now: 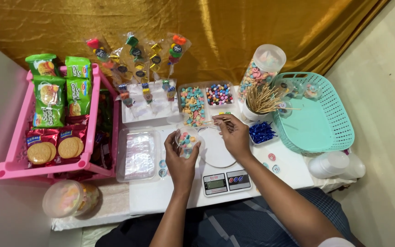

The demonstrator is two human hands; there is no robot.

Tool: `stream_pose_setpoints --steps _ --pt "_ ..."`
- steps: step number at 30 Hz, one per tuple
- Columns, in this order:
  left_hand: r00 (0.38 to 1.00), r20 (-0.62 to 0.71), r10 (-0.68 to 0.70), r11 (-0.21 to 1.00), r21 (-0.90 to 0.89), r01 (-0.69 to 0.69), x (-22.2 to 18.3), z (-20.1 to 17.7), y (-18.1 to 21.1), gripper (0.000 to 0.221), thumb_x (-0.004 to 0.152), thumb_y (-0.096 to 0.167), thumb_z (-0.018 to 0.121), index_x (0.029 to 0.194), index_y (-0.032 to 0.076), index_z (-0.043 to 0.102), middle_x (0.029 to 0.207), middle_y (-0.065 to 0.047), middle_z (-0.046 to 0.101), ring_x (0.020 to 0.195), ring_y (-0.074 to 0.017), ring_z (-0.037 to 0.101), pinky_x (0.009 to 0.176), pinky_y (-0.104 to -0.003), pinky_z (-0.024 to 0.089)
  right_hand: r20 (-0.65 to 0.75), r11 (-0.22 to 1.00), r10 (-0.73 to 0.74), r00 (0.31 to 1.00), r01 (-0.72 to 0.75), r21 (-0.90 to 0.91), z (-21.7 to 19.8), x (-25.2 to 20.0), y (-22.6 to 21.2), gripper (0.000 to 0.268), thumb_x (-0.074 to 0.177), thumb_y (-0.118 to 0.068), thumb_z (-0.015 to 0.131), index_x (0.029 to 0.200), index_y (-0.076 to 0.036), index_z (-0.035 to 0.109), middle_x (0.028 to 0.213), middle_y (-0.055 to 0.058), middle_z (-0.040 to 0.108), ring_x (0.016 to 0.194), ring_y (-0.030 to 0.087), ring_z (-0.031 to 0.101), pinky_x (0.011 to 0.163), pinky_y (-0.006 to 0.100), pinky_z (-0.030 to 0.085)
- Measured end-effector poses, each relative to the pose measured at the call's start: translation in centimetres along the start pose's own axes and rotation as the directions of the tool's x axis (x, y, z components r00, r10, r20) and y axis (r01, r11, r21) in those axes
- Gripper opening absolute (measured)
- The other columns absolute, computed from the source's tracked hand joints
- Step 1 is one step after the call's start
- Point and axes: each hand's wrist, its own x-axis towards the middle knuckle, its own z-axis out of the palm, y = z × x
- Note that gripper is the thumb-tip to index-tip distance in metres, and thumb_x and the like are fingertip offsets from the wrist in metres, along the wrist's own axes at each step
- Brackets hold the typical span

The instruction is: Selecting and weighing small candies into a plastic cup as part of a candy skewer assembly process.

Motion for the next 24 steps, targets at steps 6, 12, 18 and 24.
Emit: stream_pose_setpoints --steps 6,12,18,24 --pt "1.000 -0.005 -0.022 1.000 0.022 0.022 -0.2 0.0 -1.2 0.079 0.074 0.014 0.088 0.137 0.000 0.044 0.137 -0.029 0.055 0.132 -0.0500 0.050 0.107 -0.057 0.045 -0.111 0.989 -0.003 0.994 -0.013 -0.146 -0.7 0.6 5.4 0.009 0.097 -0.009 0.070 0.099 -0.001 0.073 0.092 0.022 0.076 0.083 0.034 0.076 0.058 0.038 0.063" --pt "0.998 -0.018 0.058 0.998 0.010 -0.058 0.5 0.8 -0.5 0.077 0.077 0.013 0.089 0.139 0.003 0.045 0.138 -0.025 0.056 0.133 -0.0454 0.051 0.107 -0.055 0.045 -0.171 0.973 0.198 0.965 -0.172 0.155 1.0 0.9 3.8 0.015 0.104 -0.015 0.060 0.112 -0.005 0.066 0.102 0.013 0.077 0.084 0.017 0.075 0.063 0.022 0.061" --pt "1.000 -0.017 0.017 0.999 0.036 -0.016 0.1 0.4 -0.6 0.078 0.074 0.011 0.089 0.138 0.002 0.046 0.137 -0.025 0.057 0.131 -0.0459 0.053 0.107 -0.053 0.046 -0.156 0.971 0.219 0.963 -0.200 0.132 -0.4 0.8 1.8 0.016 0.104 -0.013 0.059 0.115 -0.005 0.067 0.107 0.016 0.077 0.088 0.022 0.077 0.067 0.024 0.062" --pt "1.000 0.000 0.010 0.999 0.044 -0.010 -0.3 0.1 0.5 0.078 0.074 0.011 0.089 0.138 0.000 0.045 0.138 -0.027 0.056 0.132 -0.0469 0.052 0.108 -0.052 0.046 -0.132 0.981 0.192 0.973 -0.185 0.062 0.1 0.3 2.2 0.015 0.102 -0.017 0.063 0.113 -0.009 0.070 0.106 0.014 0.078 0.091 0.018 0.076 0.071 0.023 0.060"
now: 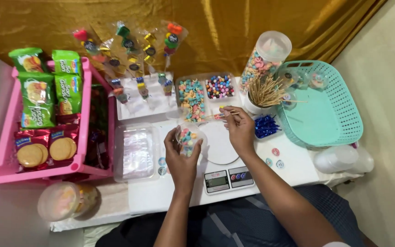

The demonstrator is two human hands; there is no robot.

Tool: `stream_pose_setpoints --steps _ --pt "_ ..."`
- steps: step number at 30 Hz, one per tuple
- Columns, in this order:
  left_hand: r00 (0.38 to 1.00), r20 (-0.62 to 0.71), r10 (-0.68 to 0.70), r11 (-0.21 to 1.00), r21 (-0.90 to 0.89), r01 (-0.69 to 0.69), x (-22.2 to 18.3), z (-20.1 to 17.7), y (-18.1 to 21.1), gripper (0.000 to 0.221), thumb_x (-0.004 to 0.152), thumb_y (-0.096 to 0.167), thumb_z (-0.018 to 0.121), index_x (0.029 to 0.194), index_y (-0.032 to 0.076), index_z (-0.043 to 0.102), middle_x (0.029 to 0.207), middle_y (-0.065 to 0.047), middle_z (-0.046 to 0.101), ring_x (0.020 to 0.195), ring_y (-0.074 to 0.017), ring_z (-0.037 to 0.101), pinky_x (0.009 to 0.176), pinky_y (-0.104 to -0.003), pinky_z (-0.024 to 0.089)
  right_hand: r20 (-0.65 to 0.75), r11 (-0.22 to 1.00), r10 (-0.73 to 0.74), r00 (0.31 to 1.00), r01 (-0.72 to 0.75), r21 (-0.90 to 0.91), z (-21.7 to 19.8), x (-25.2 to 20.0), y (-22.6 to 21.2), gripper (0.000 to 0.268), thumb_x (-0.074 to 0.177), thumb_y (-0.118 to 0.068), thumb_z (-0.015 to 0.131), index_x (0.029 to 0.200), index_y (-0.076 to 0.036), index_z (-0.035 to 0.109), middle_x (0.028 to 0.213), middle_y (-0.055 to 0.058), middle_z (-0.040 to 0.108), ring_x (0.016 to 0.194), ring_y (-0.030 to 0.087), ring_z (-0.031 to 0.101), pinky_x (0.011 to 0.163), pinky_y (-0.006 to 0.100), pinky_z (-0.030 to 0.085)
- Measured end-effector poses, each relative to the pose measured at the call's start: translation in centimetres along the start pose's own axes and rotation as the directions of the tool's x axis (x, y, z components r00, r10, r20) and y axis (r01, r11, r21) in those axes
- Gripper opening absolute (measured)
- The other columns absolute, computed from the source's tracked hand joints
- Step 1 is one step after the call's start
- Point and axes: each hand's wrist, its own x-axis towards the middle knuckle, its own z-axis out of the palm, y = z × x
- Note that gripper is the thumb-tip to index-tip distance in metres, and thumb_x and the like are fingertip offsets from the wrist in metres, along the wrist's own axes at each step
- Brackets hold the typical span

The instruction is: Selecting and weighing small candies into a plastic cup as part of a candy skewer assembly process.

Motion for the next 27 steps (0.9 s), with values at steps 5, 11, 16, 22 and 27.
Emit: stream_pose_setpoints --steps 5,11,16,22,27 --pt "1.000 -0.005 0.011 1.000 -0.006 -0.011 0.4 -0.1 -0.1 0.078 0.075 0.012 0.088 0.139 0.002 0.044 0.139 -0.025 0.056 0.134 -0.0462 0.050 0.109 -0.053 0.045 0.033 0.998 -0.058 0.998 0.057 0.024 0.4 0.4 -0.7 0.014 0.102 -0.013 0.063 0.112 -0.006 0.070 0.107 0.016 0.077 0.093 0.020 0.075 0.074 0.028 0.062" --pt "1.000 -0.008 0.000 1.000 0.004 0.000 0.4 -0.1 -0.7 0.077 0.075 0.014 0.088 0.139 0.003 0.045 0.139 -0.023 0.056 0.135 -0.0432 0.049 0.109 -0.052 0.044 0.048 0.992 -0.119 0.992 0.117 0.049 0.3 0.7 -1.5 0.014 0.102 -0.009 0.062 0.112 -0.004 0.070 0.108 0.018 0.077 0.094 0.020 0.075 0.075 0.028 0.063" --pt "1.000 -0.027 0.016 1.000 -0.007 -0.016 0.7 -0.1 -0.7 0.077 0.075 0.012 0.088 0.138 0.003 0.044 0.139 -0.024 0.056 0.135 -0.0435 0.050 0.110 -0.051 0.044 0.051 0.985 -0.166 0.985 0.163 0.053 0.4 1.4 -2.8 0.013 0.103 -0.008 0.060 0.111 -0.003 0.070 0.108 0.016 0.076 0.096 0.018 0.073 0.075 0.029 0.063" --pt "0.998 -0.054 0.019 1.000 -0.016 -0.020 0.9 -0.1 -1.0 0.077 0.075 0.011 0.087 0.138 0.003 0.044 0.138 -0.023 0.056 0.135 -0.0421 0.051 0.110 -0.050 0.044 0.076 0.978 -0.210 0.975 0.208 0.030 1.0 2.3 -2.8 0.013 0.103 -0.009 0.061 0.110 -0.004 0.070 0.109 0.016 0.076 0.097 0.020 0.074 0.076 0.030 0.063" --pt "0.995 -0.093 0.041 0.999 -0.027 -0.043 1.0 -0.2 -1.5 0.076 0.075 0.009 0.087 0.138 0.002 0.044 0.138 -0.023 0.056 0.134 -0.0401 0.052 0.112 -0.047 0.043 0.084 0.974 -0.225 0.971 0.225 0.017 1.8 2.3 -3.2 0.012 0.103 -0.009 0.062 0.109 -0.008 0.072 0.108 0.010 0.077 0.096 0.017 0.073 0.074 0.028 0.062"
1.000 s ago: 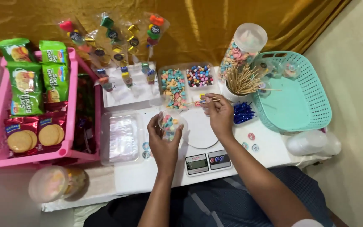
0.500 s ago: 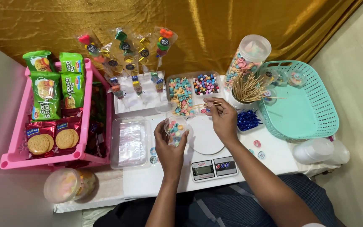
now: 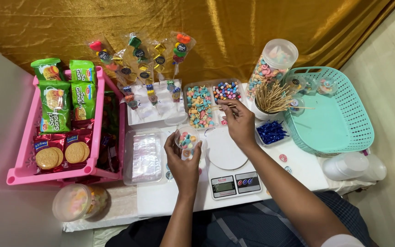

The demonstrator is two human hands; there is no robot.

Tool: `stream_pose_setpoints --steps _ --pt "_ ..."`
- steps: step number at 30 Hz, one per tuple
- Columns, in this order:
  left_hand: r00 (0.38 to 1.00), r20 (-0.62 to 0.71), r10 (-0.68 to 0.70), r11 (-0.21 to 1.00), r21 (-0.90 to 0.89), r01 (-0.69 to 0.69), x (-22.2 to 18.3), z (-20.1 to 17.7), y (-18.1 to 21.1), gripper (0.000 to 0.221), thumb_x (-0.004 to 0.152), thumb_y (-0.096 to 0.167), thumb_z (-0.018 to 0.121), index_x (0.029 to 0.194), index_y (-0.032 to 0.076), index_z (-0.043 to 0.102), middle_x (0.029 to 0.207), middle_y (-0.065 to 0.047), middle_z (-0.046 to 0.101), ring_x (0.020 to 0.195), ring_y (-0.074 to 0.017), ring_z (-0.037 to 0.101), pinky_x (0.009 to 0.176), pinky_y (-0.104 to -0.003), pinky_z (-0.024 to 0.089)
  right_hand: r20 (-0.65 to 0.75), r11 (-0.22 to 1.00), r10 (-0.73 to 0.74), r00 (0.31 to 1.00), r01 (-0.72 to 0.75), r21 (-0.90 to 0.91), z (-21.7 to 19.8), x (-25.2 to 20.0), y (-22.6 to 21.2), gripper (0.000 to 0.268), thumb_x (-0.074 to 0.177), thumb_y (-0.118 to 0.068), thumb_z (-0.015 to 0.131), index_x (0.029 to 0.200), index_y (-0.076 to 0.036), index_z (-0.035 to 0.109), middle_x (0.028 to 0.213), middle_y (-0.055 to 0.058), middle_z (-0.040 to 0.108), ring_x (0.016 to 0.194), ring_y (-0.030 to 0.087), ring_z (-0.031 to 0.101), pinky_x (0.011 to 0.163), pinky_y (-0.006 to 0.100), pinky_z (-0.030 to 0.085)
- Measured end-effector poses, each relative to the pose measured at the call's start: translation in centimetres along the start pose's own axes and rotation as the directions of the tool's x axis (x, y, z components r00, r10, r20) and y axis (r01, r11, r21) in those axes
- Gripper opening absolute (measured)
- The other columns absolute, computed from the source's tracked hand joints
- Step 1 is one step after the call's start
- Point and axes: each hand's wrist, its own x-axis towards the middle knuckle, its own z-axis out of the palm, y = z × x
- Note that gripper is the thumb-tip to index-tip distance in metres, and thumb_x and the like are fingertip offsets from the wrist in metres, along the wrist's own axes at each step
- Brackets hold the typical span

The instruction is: Selecting and weighing small candies into a plastic cup as part of a candy skewer assembly process.

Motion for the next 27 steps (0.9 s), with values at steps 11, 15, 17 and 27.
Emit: stream_pose_setpoints --steps 11,15,17,27 --pt "1.000 -0.012 0.021 1.000 -0.014 -0.021 0.1 0.0 -0.6 0.077 0.073 0.009 0.089 0.137 0.002 0.045 0.136 -0.023 0.058 0.133 -0.0385 0.054 0.111 -0.045 0.044 0.010 0.997 -0.073 0.997 0.073 -0.012 1.9 1.3 1.1 0.013 0.103 -0.009 0.062 0.104 -0.010 0.075 0.104 0.010 0.078 0.094 0.019 0.075 0.072 0.030 0.063" --pt "1.000 -0.007 0.015 1.000 -0.017 -0.015 0.0 0.2 -0.6 0.077 0.074 0.008 0.088 0.137 0.002 0.045 0.137 -0.023 0.058 0.133 -0.0386 0.054 0.111 -0.045 0.044 0.036 0.996 -0.082 0.996 0.083 -0.013 2.6 1.7 1.5 0.014 0.102 -0.007 0.061 0.104 -0.010 0.075 0.103 0.009 0.078 0.095 0.021 0.075 0.071 0.031 0.063" --pt "1.000 -0.002 0.014 1.000 -0.013 -0.014 0.0 0.1 -0.8 0.077 0.074 0.009 0.088 0.137 0.002 0.045 0.137 -0.023 0.058 0.133 -0.0384 0.054 0.111 -0.045 0.044 0.031 0.997 -0.078 0.996 0.078 -0.013 2.7 1.6 1.8 0.014 0.102 -0.005 0.061 0.104 -0.009 0.074 0.101 0.011 0.078 0.094 0.021 0.075 0.071 0.031 0.063" --pt "1.000 0.009 0.000 1.000 -0.022 0.000 0.1 0.3 -0.4 0.077 0.074 0.010 0.088 0.137 0.001 0.045 0.137 -0.024 0.057 0.134 -0.0400 0.052 0.111 -0.047 0.045 -0.052 0.998 -0.005 0.999 0.008 0.061 2.1 1.3 2.4 0.011 0.104 -0.007 0.058 0.105 -0.008 0.069 0.103 0.012 0.078 0.094 0.018 0.075 0.072 0.027 0.062"
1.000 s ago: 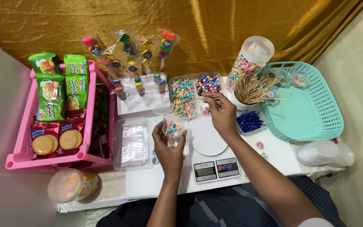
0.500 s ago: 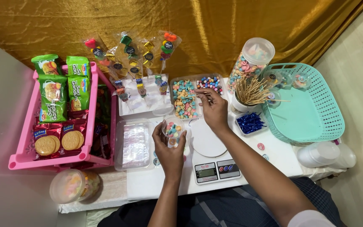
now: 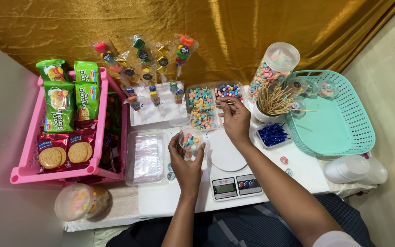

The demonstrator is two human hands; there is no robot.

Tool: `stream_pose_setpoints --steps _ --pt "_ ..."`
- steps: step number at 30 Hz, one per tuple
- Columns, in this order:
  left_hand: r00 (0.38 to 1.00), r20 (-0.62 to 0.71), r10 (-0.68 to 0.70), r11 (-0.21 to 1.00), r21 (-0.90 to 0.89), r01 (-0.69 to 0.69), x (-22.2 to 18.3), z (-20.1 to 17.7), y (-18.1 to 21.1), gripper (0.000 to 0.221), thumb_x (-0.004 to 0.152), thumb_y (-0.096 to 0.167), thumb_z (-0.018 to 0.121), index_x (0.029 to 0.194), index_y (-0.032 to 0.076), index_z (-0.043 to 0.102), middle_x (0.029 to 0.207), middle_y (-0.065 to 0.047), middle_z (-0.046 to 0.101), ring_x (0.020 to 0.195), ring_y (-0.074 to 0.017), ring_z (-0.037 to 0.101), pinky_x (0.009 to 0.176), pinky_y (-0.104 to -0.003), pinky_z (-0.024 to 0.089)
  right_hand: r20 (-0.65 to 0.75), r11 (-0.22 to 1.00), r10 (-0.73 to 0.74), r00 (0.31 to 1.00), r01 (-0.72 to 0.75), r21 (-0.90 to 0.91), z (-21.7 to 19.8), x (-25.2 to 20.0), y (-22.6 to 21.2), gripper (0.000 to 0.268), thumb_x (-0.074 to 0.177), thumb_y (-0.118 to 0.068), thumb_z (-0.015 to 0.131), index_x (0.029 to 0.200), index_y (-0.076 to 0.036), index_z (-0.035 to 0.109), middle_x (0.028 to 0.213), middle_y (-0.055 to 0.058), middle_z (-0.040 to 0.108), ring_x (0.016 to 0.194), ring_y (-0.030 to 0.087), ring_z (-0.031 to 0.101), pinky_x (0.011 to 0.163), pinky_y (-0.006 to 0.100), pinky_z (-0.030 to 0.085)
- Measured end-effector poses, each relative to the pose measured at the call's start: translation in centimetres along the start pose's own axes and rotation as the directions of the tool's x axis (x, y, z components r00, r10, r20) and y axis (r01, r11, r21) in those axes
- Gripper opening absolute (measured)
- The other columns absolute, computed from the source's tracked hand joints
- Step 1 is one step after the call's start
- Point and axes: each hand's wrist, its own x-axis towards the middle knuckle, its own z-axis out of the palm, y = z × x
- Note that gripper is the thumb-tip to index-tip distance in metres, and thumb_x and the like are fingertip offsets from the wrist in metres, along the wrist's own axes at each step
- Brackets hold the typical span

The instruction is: Selecting and weighing small candies into a plastic cup as part of a candy skewer assembly process.

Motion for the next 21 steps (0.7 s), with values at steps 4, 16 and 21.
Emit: stream_pose_setpoints --steps 4,16,21 --pt "1.000 -0.004 0.003 1.000 0.006 -0.003 0.0 -0.1 0.0 0.078 0.073 0.010 0.089 0.137 0.001 0.045 0.137 -0.024 0.057 0.134 -0.0397 0.052 0.110 -0.046 0.045 0.012 1.000 -0.011 1.000 0.011 0.007 0.4 0.2 -1.2 0.010 0.104 -0.008 0.058 0.105 -0.009 0.068 0.106 0.012 0.077 0.096 0.018 0.074 0.072 0.026 0.062" --pt "0.999 0.008 -0.034 0.999 0.019 0.034 -0.2 0.1 0.8 0.078 0.074 0.012 0.089 0.138 0.002 0.045 0.137 -0.023 0.057 0.134 -0.0406 0.052 0.110 -0.048 0.046 0.029 0.999 0.028 0.999 -0.027 -0.023 -0.3 -0.7 -1.4 0.013 0.103 -0.008 0.059 0.106 -0.011 0.071 0.107 0.009 0.078 0.093 0.016 0.074 0.070 0.025 0.062" --pt "0.998 0.025 -0.049 0.998 0.039 0.048 -0.4 0.1 0.7 0.078 0.075 0.013 0.088 0.138 0.003 0.045 0.139 -0.023 0.056 0.135 -0.0415 0.051 0.110 -0.049 0.045 0.012 0.999 0.047 0.999 -0.046 -0.019 -1.1 -0.8 -0.7 0.013 0.104 -0.009 0.058 0.108 -0.009 0.071 0.108 0.011 0.078 0.093 0.017 0.074 0.069 0.025 0.062"
